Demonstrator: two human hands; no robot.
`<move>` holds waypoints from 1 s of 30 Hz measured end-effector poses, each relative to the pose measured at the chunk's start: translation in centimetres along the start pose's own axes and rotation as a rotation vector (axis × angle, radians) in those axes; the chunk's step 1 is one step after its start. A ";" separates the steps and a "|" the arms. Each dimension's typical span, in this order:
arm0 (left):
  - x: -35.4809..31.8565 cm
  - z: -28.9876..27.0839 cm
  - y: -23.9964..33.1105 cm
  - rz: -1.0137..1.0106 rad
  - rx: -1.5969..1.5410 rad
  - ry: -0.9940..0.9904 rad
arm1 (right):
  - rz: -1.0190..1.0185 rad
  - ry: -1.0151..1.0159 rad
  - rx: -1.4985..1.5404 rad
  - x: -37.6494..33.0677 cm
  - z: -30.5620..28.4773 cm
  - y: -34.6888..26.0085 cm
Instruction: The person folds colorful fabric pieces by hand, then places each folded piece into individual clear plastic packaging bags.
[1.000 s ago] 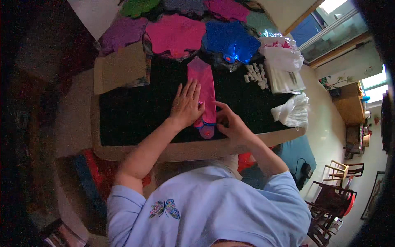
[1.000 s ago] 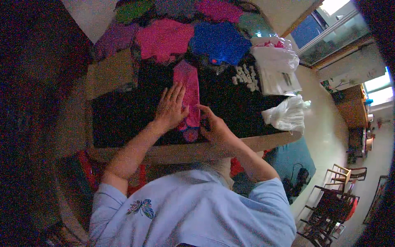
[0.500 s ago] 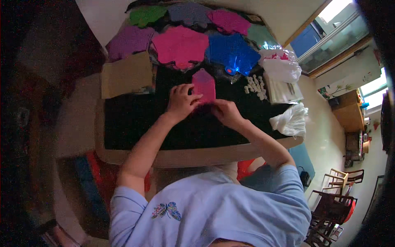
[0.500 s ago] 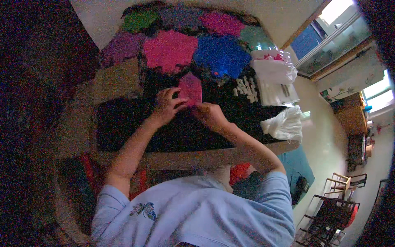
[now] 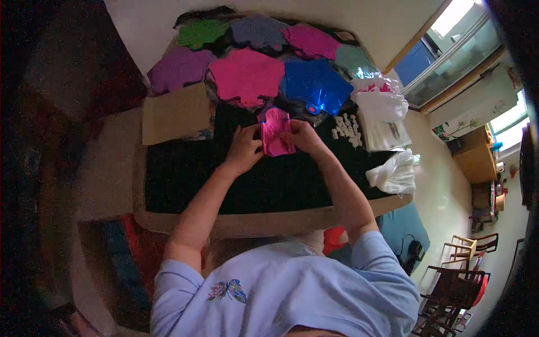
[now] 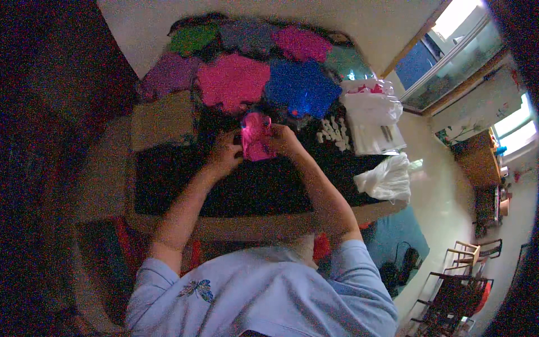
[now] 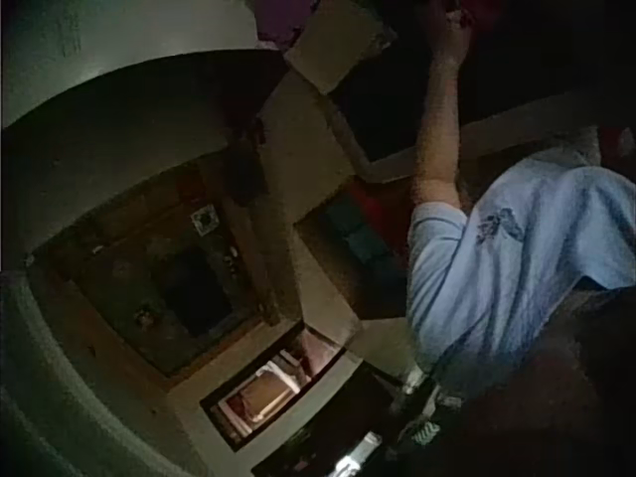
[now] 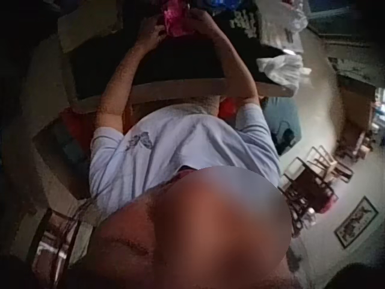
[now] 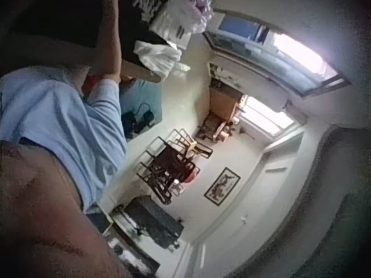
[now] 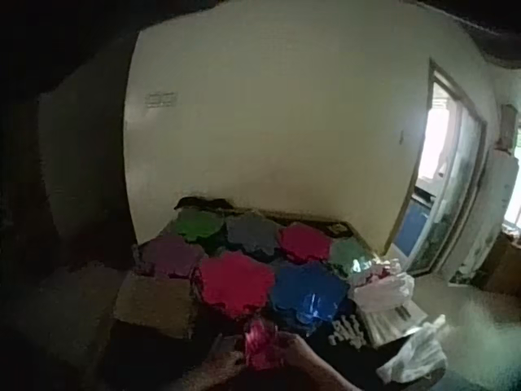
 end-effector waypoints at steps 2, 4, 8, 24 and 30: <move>-1.0 -2.9 -0.7 -0.098 -0.179 0.423 | -0.106 -0.008 0.334 -0.6 0.5 -0.9; -1.1 -2.2 -2.0 -0.210 -0.479 0.430 | -0.170 0.026 0.364 -1.8 0.5 -1.4; -1.3 2.3 0.1 -0.660 -1.301 -0.254 | -0.263 0.084 0.453 -3.7 -0.4 -3.4; -1.4 0.4 1.6 -0.449 -1.409 -0.271 | -0.263 -0.183 0.540 -5.0 0.5 -5.1; -1.6 0.8 -1.3 -0.540 -1.127 -0.082 | 0.004 -0.050 0.526 -4.1 0.4 -2.4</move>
Point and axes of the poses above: each hand's wrist, its own x-axis towards the middle knuckle, its own z-axis out of the palm, y = z × x, the point moved 9 cm from there along x, towards the middle knuckle, and after that the axes turned 2 degrees about x, right-handed, at the moved point
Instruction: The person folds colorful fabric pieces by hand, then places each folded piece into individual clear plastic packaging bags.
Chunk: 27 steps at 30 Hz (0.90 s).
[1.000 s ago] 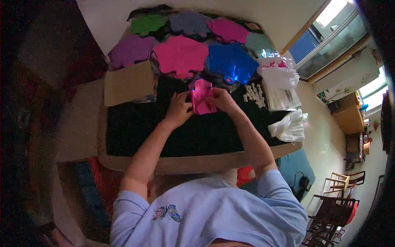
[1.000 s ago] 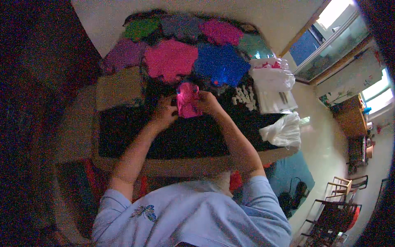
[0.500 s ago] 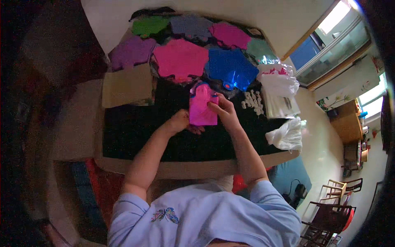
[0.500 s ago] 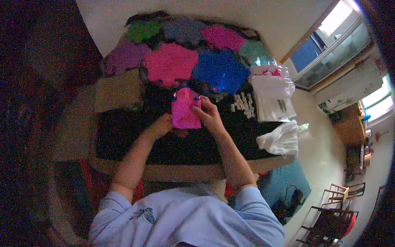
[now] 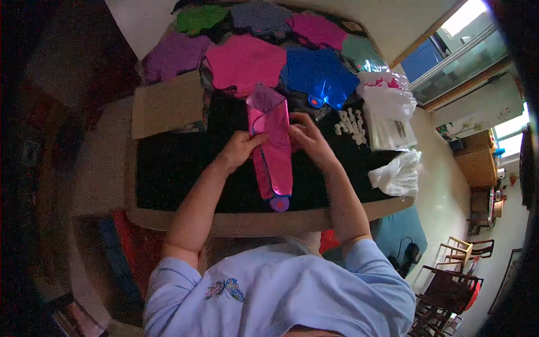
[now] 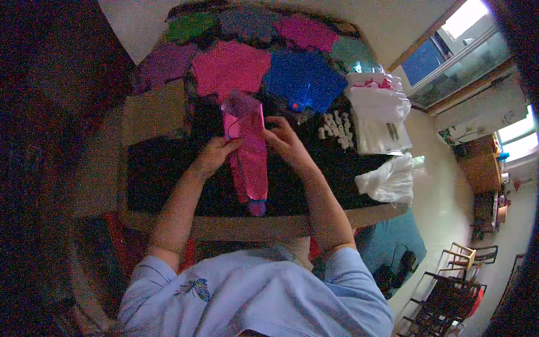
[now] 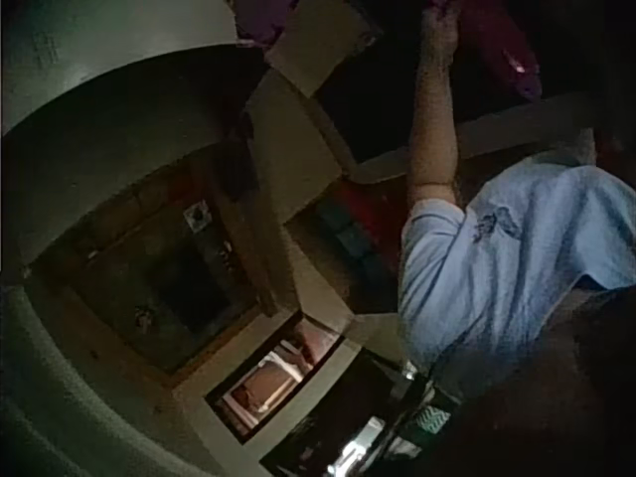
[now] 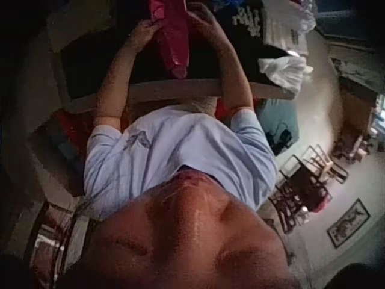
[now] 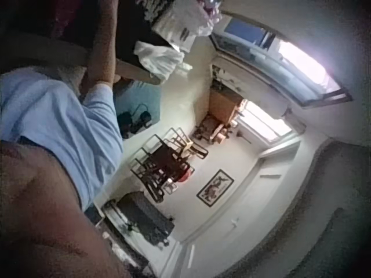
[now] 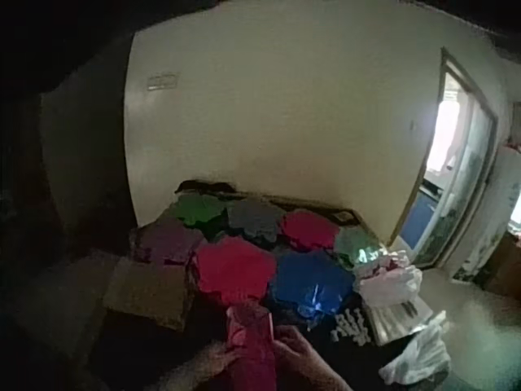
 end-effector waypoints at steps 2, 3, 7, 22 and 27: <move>-0.1 0.7 0.5 -0.035 0.035 -0.033 | -0.041 0.003 -0.010 0.7 0.4 1.4; 0.3 0.9 -0.1 -0.038 0.037 -0.037 | -0.086 0.001 -0.023 1.2 0.7 2.2; 1.0 1.4 -1.5 -0.036 -0.250 -0.039 | -0.193 0.162 -0.029 1.9 0.8 2.2; -0.2 3.7 0.4 -0.013 -0.040 -0.199 | -0.090 0.133 0.335 1.7 -0.2 2.0; 0.0 3.9 -0.6 -0.043 -0.035 -0.247 | -0.004 0.100 0.430 2.1 -0.3 2.2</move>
Point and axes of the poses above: each hand's wrist, its own x-axis towards the middle knuckle, its own z-axis out of the palm, y = z × x, the point moved 9 cm from there along x, towards the middle knuckle, and after that the axes turned 2 degrees about x, right-handed, at the moved point
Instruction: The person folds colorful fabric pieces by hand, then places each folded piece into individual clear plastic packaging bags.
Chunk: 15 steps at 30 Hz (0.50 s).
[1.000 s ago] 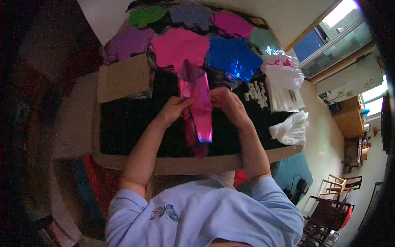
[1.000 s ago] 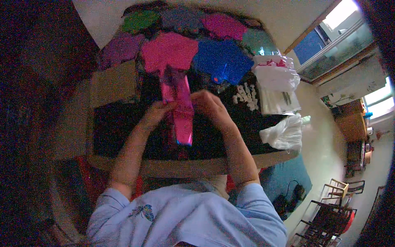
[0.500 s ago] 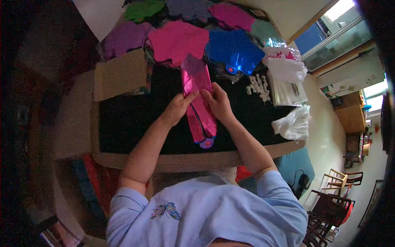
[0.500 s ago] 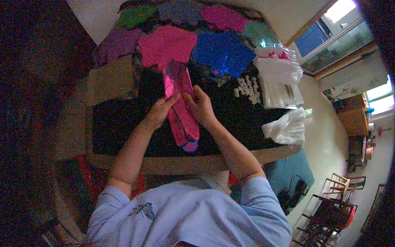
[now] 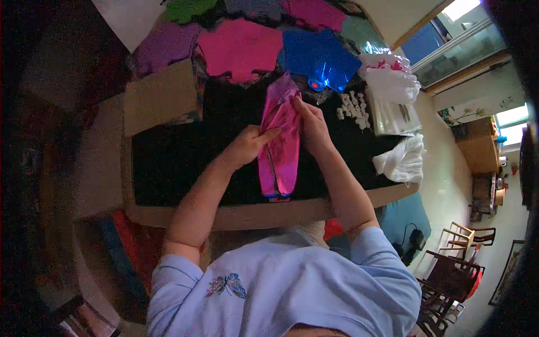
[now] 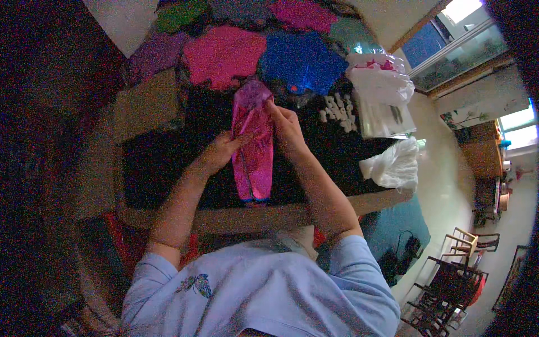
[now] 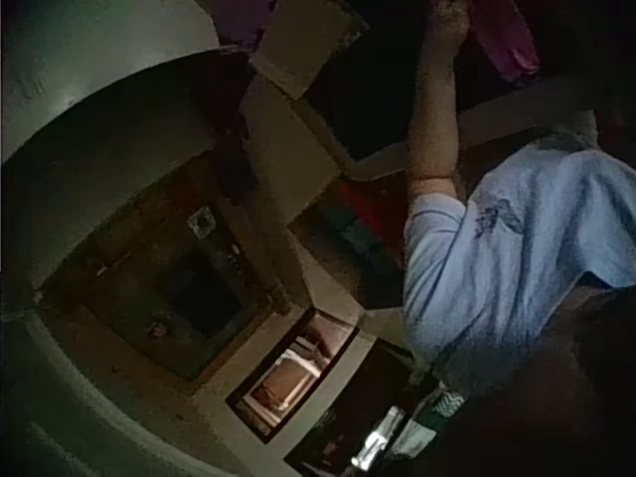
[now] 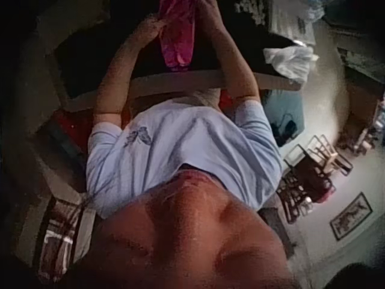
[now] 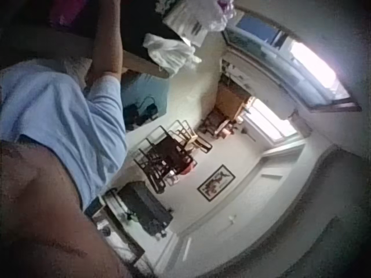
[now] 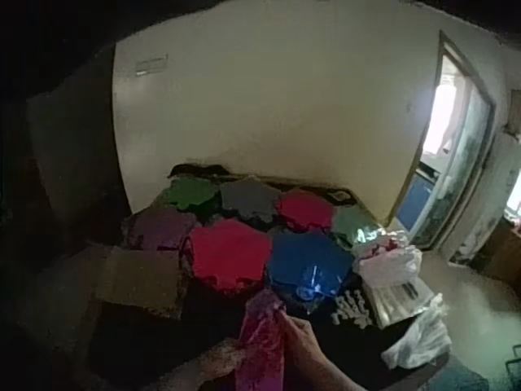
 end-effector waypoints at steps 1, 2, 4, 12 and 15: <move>-0.2 0.0 0.4 0.009 0.006 0.016 | -0.063 0.019 0.034 -0.1 0.2 -0.7; -0.4 -0.1 0.8 0.018 0.011 0.033 | -0.127 0.038 0.068 -0.2 0.4 -1.4; -0.8 -1.0 1.8 0.006 -0.239 0.083 | -0.161 -0.006 -0.047 -0.9 0.7 -2.6; -0.5 -4.3 -1.3 -0.044 -0.649 0.161 | -1.070 -0.231 -1.494 -7.0 10.4 -6.3; -0.5 -4.5 -1.3 -0.097 -0.678 0.221 | -0.884 -0.583 -1.538 -6.8 10.8 -3.5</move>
Point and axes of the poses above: each hand's wrist, its own x-axis towards the middle knuckle, its own z-axis out of the palm, y = z × x, the point moved 9 cm from there along x, towards the middle knuckle, and after that the axes turned 2 degrees about x, right-handed, at the moved point
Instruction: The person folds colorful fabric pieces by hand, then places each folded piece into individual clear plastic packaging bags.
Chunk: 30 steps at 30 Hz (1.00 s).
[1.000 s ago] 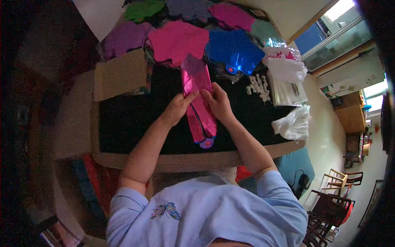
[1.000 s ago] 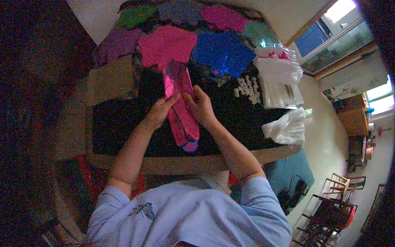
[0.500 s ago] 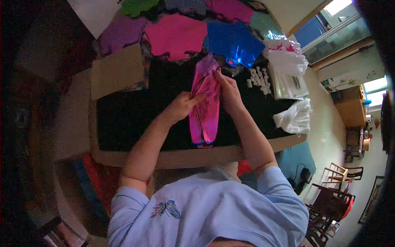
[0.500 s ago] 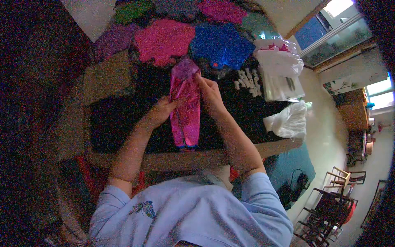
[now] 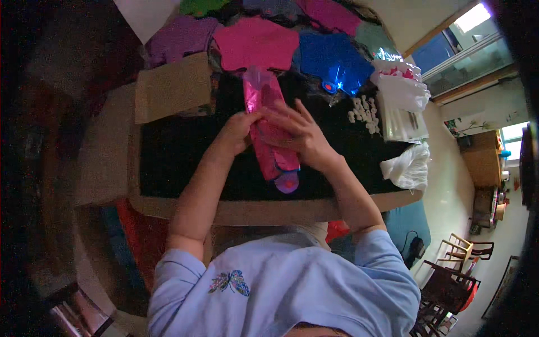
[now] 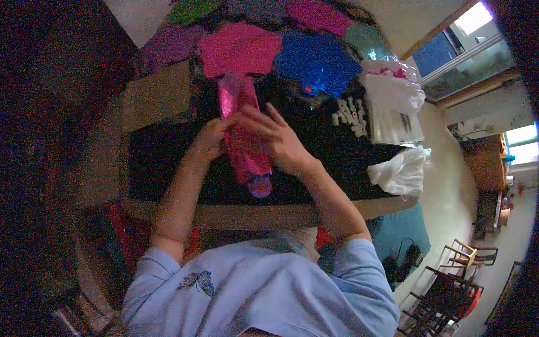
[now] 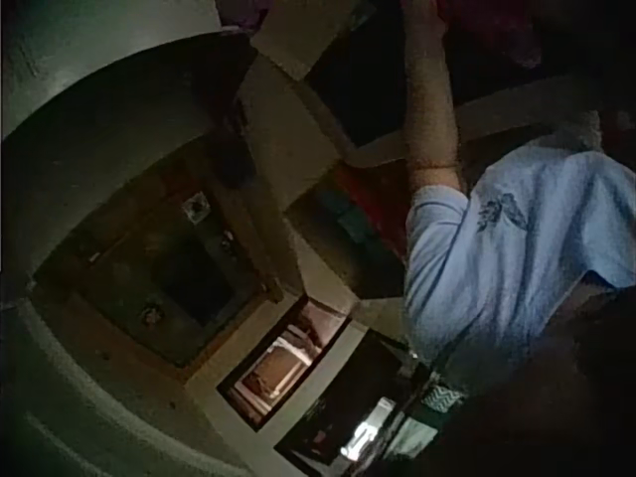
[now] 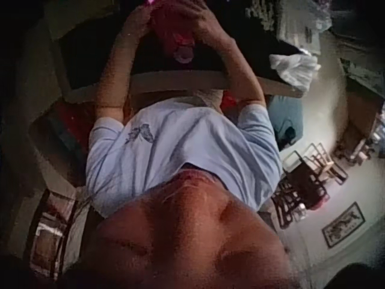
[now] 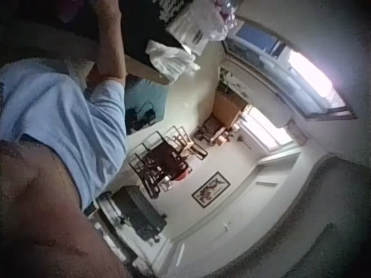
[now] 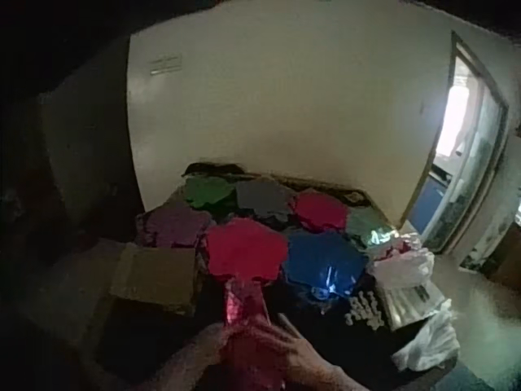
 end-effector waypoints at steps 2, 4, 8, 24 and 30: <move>0.1 0.0 -0.5 -0.065 0.165 -0.062 | 0.021 -0.036 0.133 -0.3 0.9 0.5; -0.2 0.6 -0.6 -0.089 0.294 -0.075 | 0.046 -0.071 0.265 -1.2 2.1 1.3; -1.7 3.7 -1.4 0.023 0.469 -0.441 | 0.597 0.132 0.787 -3.1 2.0 5.2; -2.4 4.4 -2.3 -0.038 0.691 -0.400 | 0.669 0.487 1.111 -4.6 0.6 8.1; -3.2 4.8 -2.4 0.019 0.793 -0.511 | 0.665 0.383 1.232 -4.0 0.7 7.3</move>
Point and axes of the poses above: each hand's wrist, its own x-axis towards the middle knuckle, its own z-axis out of the palm, y = z × x, the point moved 9 cm from there along x, towards the middle knuckle, and after that the axes turned 2 degrees about x, right-handed, at the moved point
